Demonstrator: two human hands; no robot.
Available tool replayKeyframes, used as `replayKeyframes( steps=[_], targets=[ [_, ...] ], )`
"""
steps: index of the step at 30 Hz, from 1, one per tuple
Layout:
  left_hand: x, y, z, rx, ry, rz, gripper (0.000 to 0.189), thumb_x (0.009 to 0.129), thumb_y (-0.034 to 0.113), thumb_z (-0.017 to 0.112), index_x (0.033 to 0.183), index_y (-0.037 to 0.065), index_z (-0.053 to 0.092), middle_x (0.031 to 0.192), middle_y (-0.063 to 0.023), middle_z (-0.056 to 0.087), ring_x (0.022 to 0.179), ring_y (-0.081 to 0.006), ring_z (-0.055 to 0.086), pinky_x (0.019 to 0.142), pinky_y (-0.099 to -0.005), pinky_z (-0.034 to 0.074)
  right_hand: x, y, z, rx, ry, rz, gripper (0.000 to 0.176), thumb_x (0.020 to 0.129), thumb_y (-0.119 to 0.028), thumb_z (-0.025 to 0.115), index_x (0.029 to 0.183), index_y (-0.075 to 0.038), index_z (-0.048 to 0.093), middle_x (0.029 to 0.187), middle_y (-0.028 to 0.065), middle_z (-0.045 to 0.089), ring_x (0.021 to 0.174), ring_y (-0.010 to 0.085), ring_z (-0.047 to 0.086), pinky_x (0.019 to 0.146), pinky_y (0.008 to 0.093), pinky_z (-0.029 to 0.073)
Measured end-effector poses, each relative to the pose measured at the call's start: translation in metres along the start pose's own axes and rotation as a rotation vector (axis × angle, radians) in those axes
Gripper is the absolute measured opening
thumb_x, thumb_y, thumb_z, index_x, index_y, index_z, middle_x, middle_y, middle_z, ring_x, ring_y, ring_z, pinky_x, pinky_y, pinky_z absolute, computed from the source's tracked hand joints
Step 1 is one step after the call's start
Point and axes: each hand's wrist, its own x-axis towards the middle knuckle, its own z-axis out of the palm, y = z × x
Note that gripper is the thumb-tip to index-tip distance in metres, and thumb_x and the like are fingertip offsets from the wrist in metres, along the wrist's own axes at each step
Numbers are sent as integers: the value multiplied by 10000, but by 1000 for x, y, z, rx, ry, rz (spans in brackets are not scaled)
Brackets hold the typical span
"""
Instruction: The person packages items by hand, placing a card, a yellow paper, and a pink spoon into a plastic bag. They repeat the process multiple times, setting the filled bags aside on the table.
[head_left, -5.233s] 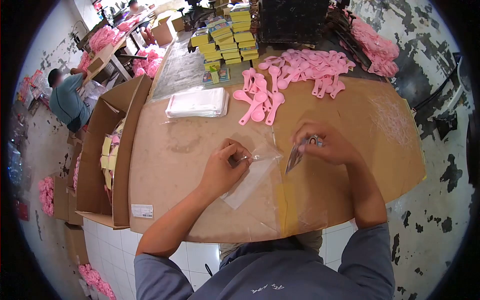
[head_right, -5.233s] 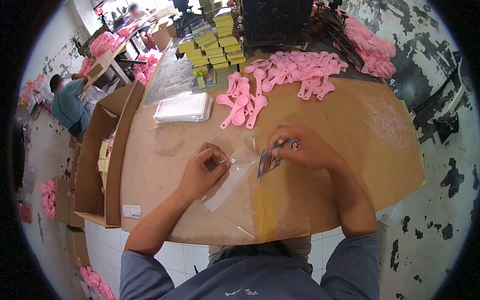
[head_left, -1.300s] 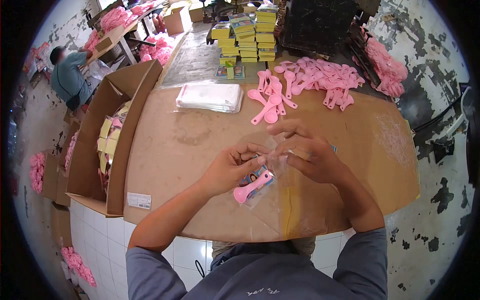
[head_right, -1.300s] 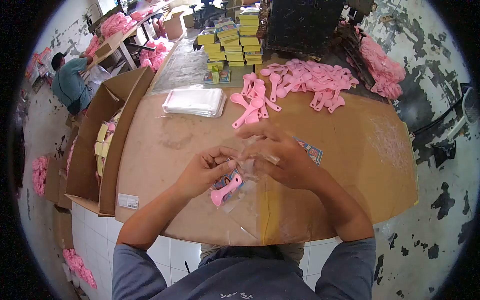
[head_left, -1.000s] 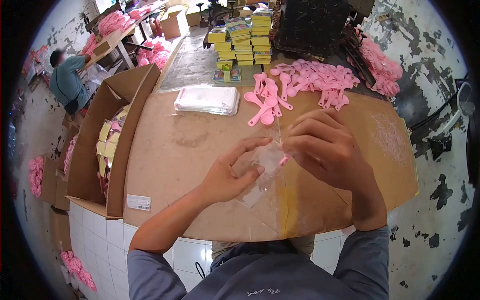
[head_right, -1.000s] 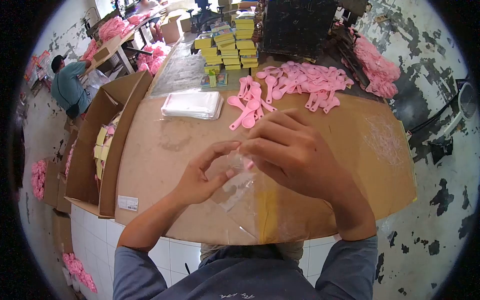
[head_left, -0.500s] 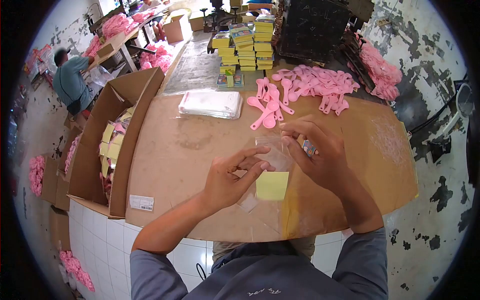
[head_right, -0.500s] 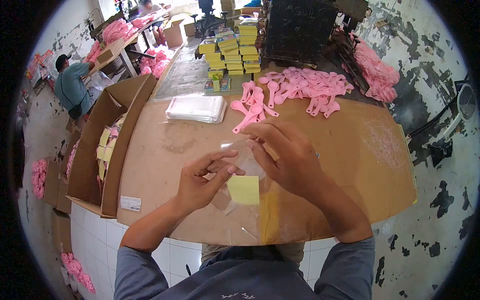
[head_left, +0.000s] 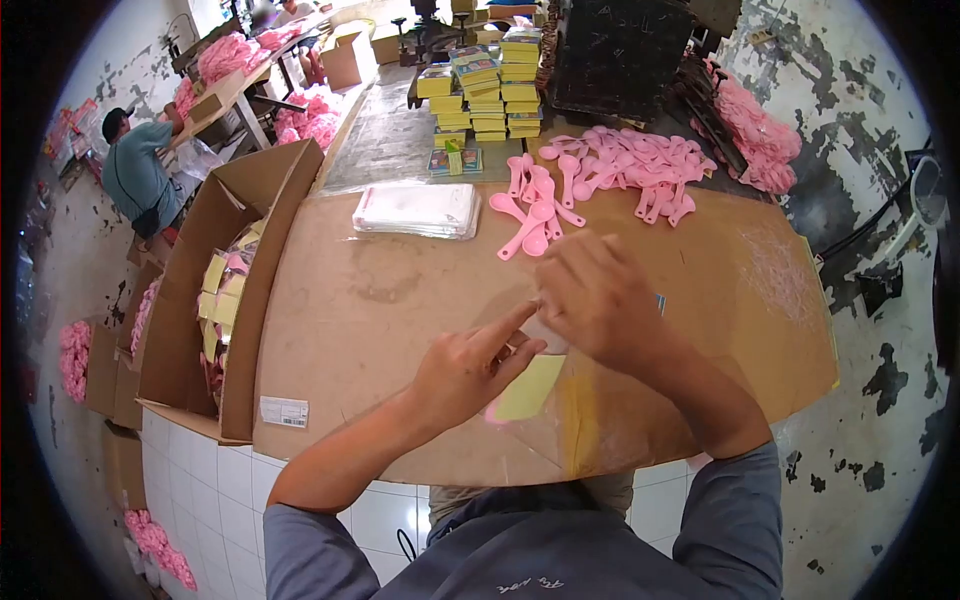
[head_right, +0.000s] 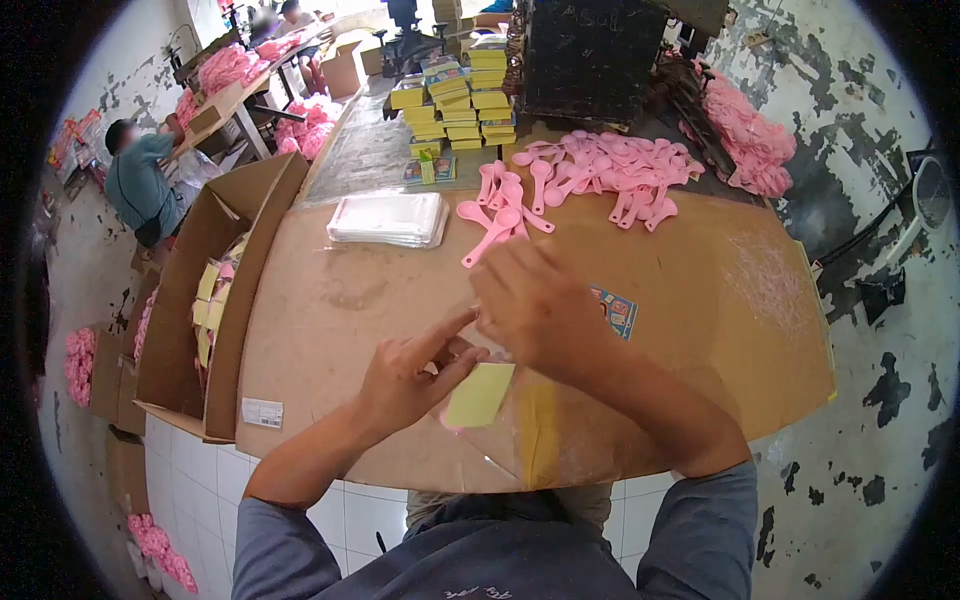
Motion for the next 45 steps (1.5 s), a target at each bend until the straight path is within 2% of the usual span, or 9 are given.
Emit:
replayKeyframes(
  steps=[13, 16, 22, 28, 32, 37, 40, 43, 45],
  targets=[
    [8, -11, -4, -634, -9, -342, 234, 991, 49, 682, 1208, -36, 663, 990, -110, 762, 906, -126, 735, 774, -237, 577, -159, 188, -122, 1884, 250, 605, 75, 956, -53, 571, 1017, -13, 591, 790, 100, 631, 623, 198, 656, 596, 329, 549],
    [8, -11, -3, -656, 1, -352, 233, 990, 47, 683, 1205, -42, 662, 1006, -117, 759, 923, -137, 739, 785, -238, 578, -265, 263, -106, -343, -131, 799, 266, 915, 20, 557, 1167, -6, 637, 1000, 151, 714, 882, 258, 714, 796, 417, 567],
    [10, -14, 1, -628, 40, -351, 226, 997, 41, 669, 1201, -57, 659, 1019, -123, 756, 968, -156, 738, 826, -254, 585, -210, 199, -107, -715, -82, 731, 322, 915, 20, 579, 1224, 1, 670, 1270, 160, 687, 1111, 293, 668, 967, 404, 492],
    [11, -23, 4, -616, 56, -358, 226, 1009, 51, 653, 1205, -61, 660, 1033, -126, 755, 987, -163, 729, 847, -273, 584, -195, 244, -120, 519, -122, 1143, 317, 941, -2, 578, 1240, -14, 682, 1336, 138, 653, 1140, 273, 652, 1000, 367, 472],
    [12, -25, 2, -676, 47, -399, 246, 1014, 80, 654, 1214, -64, 656, 1062, -142, 751, 987, -165, 721, 855, -290, 585, -256, 276, -101, -890, -451, 952, 290, 971, -137, 628, 1210, 20, 679, 1160, 115, 715, 1079, 202, 657, 961, 359, 501],
    [14, -28, 2, -744, 18, -403, 261, 1012, 103, 661, 1221, -52, 672, 1115, -148, 748, 1029, -164, 708, 886, -308, 578, -202, 248, -132, 366, -119, 1179, 307, 960, -171, 622, 1189, 24, 682, 1236, 216, 684, 1199, 276, 642, 1026, 384, 488],
    [14, -33, 2, -734, -27, -403, 262, 1001, 120, 683, 1207, -41, 700, 1105, -101, 754, 963, -117, 701, 841, -266, 569, -219, 279, -134, 362, -106, 1349, 279, 954, -135, 618, 1176, 19, 689, 1225, 253, 681, 1146, 312, 671, 1003, 396, 505],
    [14, -32, 0, -694, -68, -424, 249, 1000, 118, 684, 1195, -34, 717, 1130, -108, 751, 998, -129, 699, 889, -279, 564, -282, 300, -115, -1031, -449, 853, 264, 961, -161, 631, 1148, 11, 701, 1133, 212, 722, 1060, 298, 689, 970, 402, 511],
    [14, -35, -1, -674, -76, -429, 239, 1004, 115, 677, 1186, -33, 721, 1148, -120, 749, 1027, -143, 700, 923, -298, 566, -253, 280, -133, -453, -280, 949, 276, 956, -187, 644, 1154, -3, 700, 1176, 205, 710, 1073, 316, 678, 988, 417, 499]
  ],
)
